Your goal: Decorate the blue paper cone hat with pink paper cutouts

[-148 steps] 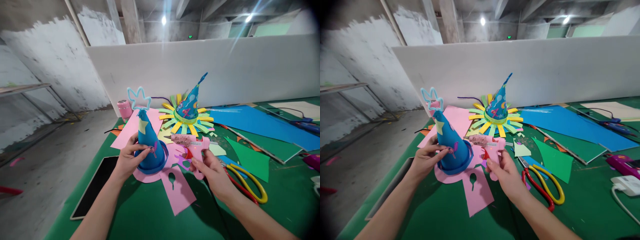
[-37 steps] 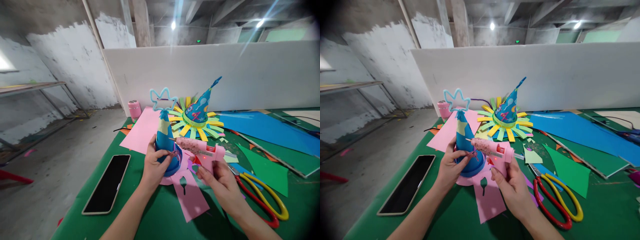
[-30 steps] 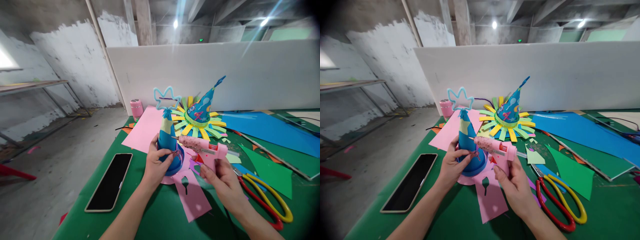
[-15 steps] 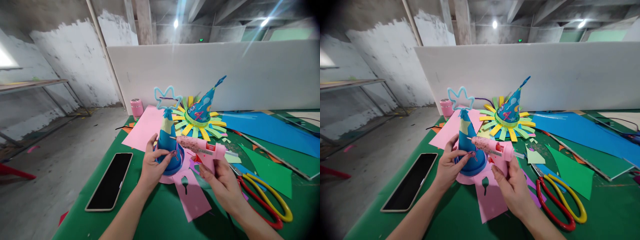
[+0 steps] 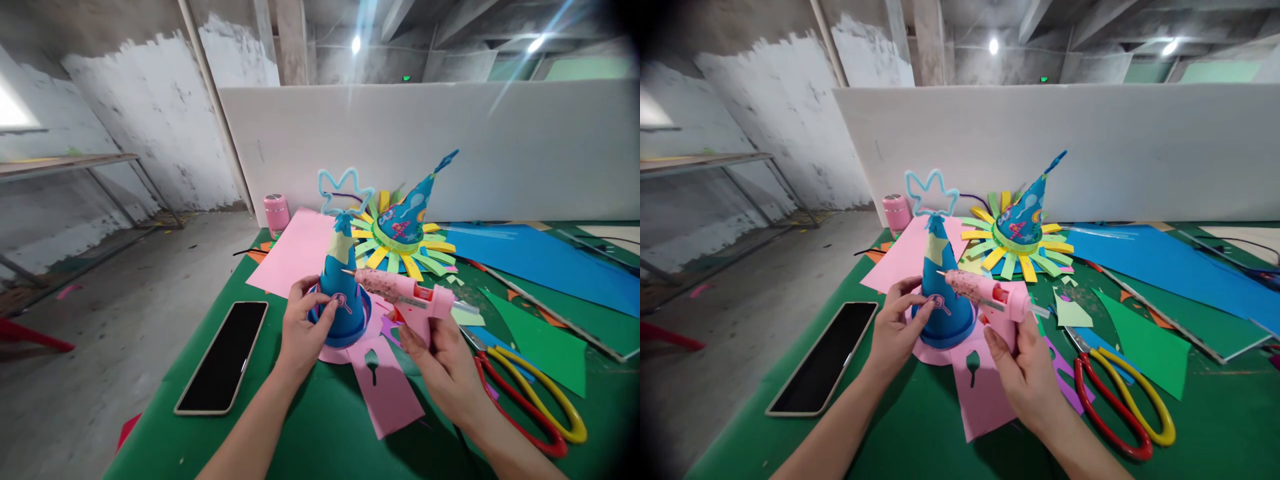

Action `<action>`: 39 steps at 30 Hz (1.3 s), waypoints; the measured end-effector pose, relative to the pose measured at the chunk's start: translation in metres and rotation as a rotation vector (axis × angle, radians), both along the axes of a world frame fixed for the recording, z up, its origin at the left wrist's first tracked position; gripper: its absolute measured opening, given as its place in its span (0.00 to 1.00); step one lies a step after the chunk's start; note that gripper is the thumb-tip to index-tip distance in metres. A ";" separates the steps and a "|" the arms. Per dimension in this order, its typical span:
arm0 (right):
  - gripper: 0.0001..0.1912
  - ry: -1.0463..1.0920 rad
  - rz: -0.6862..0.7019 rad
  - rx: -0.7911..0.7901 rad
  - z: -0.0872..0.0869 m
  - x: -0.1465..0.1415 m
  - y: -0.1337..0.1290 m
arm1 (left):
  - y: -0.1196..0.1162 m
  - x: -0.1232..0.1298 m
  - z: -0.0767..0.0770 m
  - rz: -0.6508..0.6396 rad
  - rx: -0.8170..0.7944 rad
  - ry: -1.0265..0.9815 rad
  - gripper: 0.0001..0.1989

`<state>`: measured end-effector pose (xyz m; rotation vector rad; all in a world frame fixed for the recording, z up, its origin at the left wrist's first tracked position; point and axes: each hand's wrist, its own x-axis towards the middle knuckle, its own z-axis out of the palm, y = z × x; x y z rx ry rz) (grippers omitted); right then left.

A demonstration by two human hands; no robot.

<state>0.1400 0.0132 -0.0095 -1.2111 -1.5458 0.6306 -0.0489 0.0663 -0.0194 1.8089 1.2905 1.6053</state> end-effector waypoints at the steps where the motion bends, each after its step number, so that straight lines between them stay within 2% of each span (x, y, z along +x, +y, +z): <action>1: 0.16 -0.006 -0.004 -0.006 0.000 0.000 0.000 | 0.000 0.000 0.000 0.000 -0.002 0.001 0.04; 9: 0.15 -0.003 0.033 0.010 0.000 -0.001 -0.004 | 0.000 0.000 0.001 0.006 -0.012 -0.001 0.04; 19: 0.15 0.028 0.019 0.022 0.010 -0.003 0.000 | 0.001 0.000 -0.003 -0.012 -0.003 -0.020 0.03; 26: 0.06 -0.012 0.021 -0.062 0.000 -0.003 -0.008 | 0.002 0.000 -0.004 -0.021 -0.011 -0.016 0.03; 29: 0.05 -0.023 0.026 -0.066 -0.003 -0.002 -0.010 | 0.001 0.000 -0.004 -0.018 -0.011 -0.024 0.03; 36: 0.09 -0.069 -0.027 0.067 0.007 -0.003 -0.007 | 0.001 0.000 -0.005 -0.018 -0.006 -0.031 0.03; 39: 0.10 -0.088 -0.022 0.078 0.009 -0.002 -0.006 | 0.001 0.000 -0.005 -0.018 -0.005 -0.031 0.02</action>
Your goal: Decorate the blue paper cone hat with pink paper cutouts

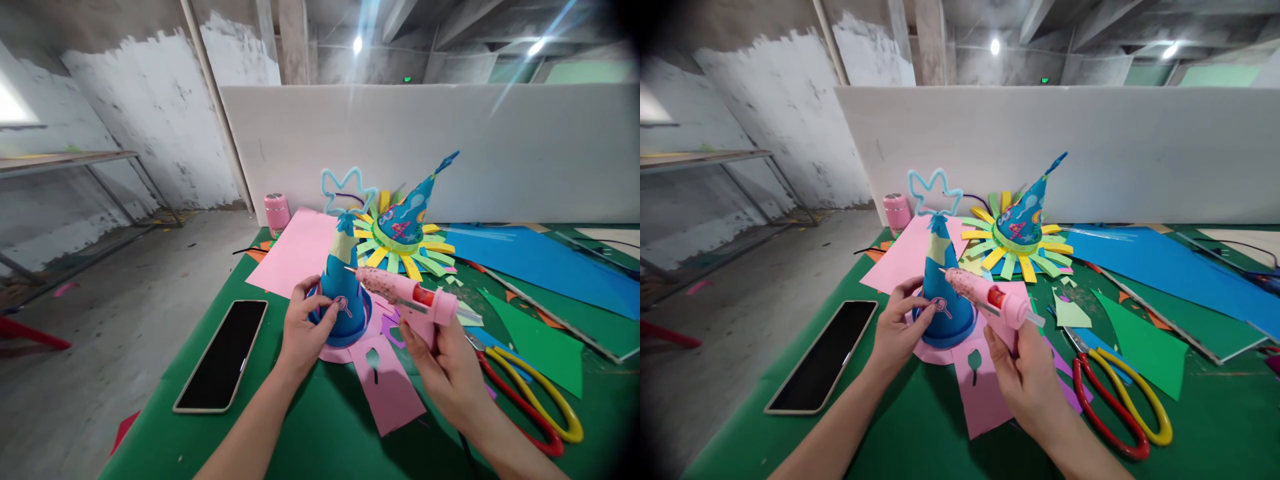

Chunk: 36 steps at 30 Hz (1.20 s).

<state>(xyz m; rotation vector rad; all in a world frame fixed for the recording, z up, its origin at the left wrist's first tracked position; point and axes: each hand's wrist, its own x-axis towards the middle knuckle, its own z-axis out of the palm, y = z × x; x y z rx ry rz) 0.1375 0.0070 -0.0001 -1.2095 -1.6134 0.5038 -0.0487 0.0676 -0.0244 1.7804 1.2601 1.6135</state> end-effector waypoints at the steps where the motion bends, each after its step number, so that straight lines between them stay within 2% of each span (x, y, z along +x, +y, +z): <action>1: 0.09 -0.004 0.002 -0.012 -0.001 0.000 0.000 | 0.000 0.000 0.000 0.000 0.000 0.000 0.03; 5: 0.06 -0.025 -0.002 -0.043 -0.007 0.003 -0.003 | 0.000 0.000 0.000 -0.003 0.001 0.005 0.03; 15: 0.10 0.087 0.024 -0.130 -0.014 0.006 -0.006 | 0.000 0.000 0.002 0.001 -0.004 0.017 0.04; 20: 0.09 0.371 0.040 -0.283 -0.017 0.008 -0.002 | -0.001 0.001 0.004 0.013 -0.013 0.022 0.04; 24: 0.07 0.782 0.061 -0.373 -0.010 0.005 0.007 | -0.001 0.002 0.004 0.018 -0.016 0.013 0.04; 26: 0.10 0.961 -0.011 -0.427 -0.006 0.010 0.014 | -0.001 0.002 0.004 0.013 -0.016 0.011 0.04; 28: 0.11 1.006 -0.159 -0.479 -0.002 0.025 0.021 | -0.001 0.001 0.003 0.010 -0.015 0.010 0.04; 30: 0.11 0.913 -0.322 -0.450 0.000 0.049 0.025 | -0.001 0.001 0.002 0.006 -0.014 0.011 0.04; 33: 0.06 0.814 -0.421 -0.414 0.000 0.096 0.025 | 0.000 -0.001 0.000 -0.004 -0.013 0.017 0.04; 36: 0.05 0.680 -0.568 -0.435 -0.005 0.138 0.020 | 0.001 -0.001 -0.001 -0.008 -0.012 0.023 0.04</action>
